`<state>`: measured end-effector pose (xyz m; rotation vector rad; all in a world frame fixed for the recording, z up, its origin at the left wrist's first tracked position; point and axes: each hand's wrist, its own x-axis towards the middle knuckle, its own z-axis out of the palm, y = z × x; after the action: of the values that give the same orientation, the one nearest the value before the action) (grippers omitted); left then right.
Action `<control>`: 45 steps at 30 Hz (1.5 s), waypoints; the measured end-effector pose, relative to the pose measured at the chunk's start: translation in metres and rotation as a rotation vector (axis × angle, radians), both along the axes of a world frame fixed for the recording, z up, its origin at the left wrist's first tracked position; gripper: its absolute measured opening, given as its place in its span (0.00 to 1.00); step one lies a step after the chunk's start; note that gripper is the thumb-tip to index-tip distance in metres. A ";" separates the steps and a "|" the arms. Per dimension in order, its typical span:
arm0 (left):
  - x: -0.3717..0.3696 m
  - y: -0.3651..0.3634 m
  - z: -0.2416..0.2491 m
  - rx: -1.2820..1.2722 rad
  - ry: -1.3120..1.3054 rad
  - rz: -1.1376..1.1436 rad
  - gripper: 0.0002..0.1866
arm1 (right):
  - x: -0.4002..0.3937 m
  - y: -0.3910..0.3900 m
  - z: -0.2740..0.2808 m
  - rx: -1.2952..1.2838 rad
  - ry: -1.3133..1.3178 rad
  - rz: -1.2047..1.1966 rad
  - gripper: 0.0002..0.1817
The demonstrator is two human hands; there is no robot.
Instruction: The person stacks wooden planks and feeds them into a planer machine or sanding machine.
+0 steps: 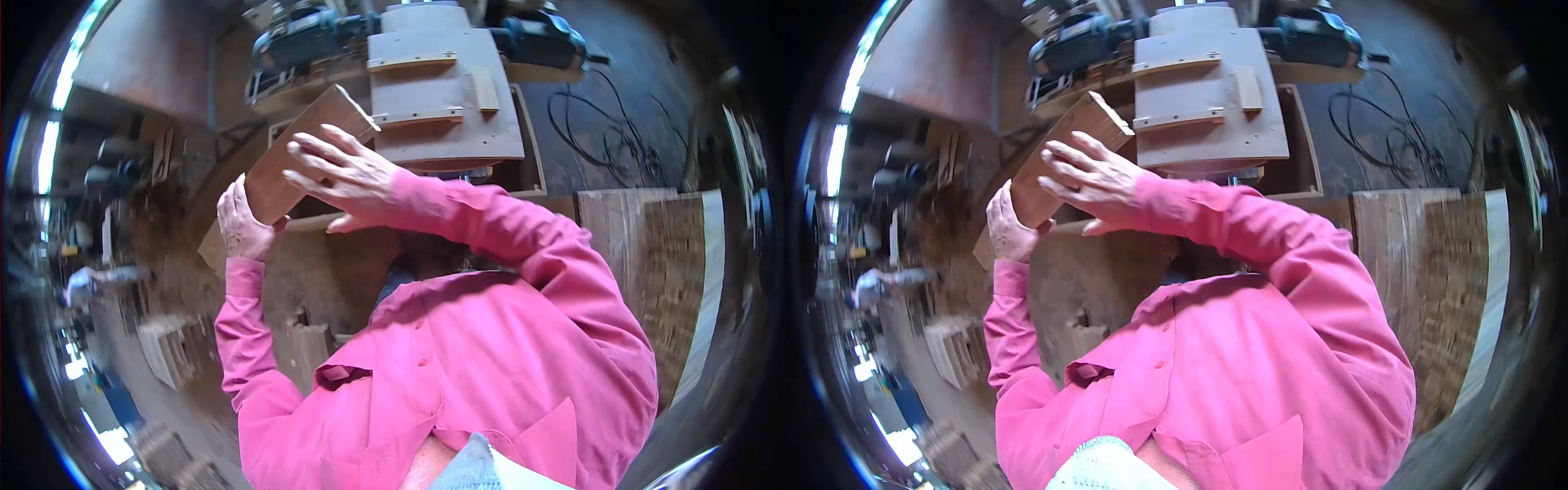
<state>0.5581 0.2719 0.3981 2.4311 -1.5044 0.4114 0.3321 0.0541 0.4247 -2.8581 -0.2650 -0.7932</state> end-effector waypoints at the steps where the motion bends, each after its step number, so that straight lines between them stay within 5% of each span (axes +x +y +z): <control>1: 0.017 -0.024 0.006 0.027 -0.034 -0.070 0.64 | 0.019 -0.007 0.000 -0.037 0.025 -0.073 0.59; 9: 0.091 -0.200 0.006 0.135 -0.065 -0.374 0.64 | 0.103 -0.129 -0.040 -0.037 0.172 -0.555 0.61; 17: 0.094 -0.277 -0.047 0.306 -0.020 -0.540 0.65 | 0.088 -0.173 -0.102 0.115 0.286 -0.650 0.72; 41: 0.058 -0.308 -0.052 0.527 0.102 -0.538 0.67 | 0.043 -0.211 -0.117 0.268 0.315 -0.582 0.69; 45: 0.048 -0.302 -0.028 0.483 0.337 -0.634 0.69 | 0.013 -0.229 -0.111 0.237 0.339 -0.570 0.69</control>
<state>0.6060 -0.0303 0.3700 1.9883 -2.2516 -0.5117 0.3448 -0.1746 0.3135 -2.7838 0.6628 -0.3594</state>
